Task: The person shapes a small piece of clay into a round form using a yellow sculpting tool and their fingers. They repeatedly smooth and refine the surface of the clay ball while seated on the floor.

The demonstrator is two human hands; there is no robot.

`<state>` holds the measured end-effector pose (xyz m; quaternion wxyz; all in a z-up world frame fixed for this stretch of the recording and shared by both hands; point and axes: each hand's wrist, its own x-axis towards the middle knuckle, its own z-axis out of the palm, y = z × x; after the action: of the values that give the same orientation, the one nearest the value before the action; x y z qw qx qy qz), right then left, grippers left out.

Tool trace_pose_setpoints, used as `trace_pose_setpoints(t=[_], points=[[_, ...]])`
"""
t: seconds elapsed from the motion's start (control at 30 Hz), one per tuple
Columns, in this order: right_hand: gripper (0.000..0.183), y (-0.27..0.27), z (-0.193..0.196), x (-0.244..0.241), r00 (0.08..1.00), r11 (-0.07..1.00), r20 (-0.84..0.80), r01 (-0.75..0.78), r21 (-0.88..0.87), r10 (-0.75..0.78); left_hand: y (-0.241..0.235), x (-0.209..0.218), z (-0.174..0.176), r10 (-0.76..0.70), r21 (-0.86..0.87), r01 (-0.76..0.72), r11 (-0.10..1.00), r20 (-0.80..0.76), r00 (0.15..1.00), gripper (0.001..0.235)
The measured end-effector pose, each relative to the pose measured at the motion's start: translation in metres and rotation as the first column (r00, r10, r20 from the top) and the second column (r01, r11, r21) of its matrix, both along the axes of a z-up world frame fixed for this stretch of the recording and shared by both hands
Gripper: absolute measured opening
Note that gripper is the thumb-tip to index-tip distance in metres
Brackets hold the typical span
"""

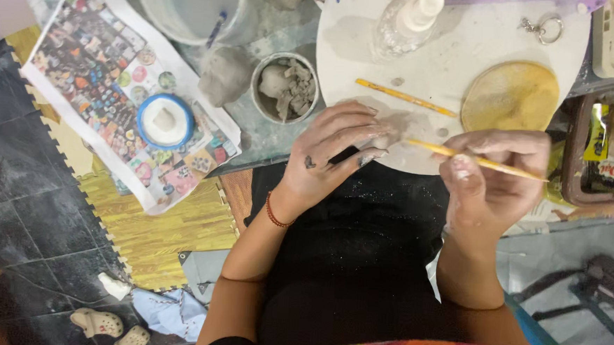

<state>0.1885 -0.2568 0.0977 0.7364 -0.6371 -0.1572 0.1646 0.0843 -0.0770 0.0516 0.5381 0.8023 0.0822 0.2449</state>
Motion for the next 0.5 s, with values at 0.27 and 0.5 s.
trace_pose_setpoints(t=[0.27, 0.5], points=[[0.014, 0.026, 0.025, -0.025, 0.932, 0.964, 0.246, -0.262, -0.047, 0.265, 0.002, -0.052, 0.016, 0.225, 0.012, -0.225, 0.974, -0.014, 0.974, 0.039], [0.017, 0.121, 0.053, -0.017, 0.695, 0.911, 0.597, -0.234, -0.341, 0.402, 0.012, -0.082, 0.027, 0.389, -0.02, -0.389, 0.921, 0.055, 0.92, 0.043]])
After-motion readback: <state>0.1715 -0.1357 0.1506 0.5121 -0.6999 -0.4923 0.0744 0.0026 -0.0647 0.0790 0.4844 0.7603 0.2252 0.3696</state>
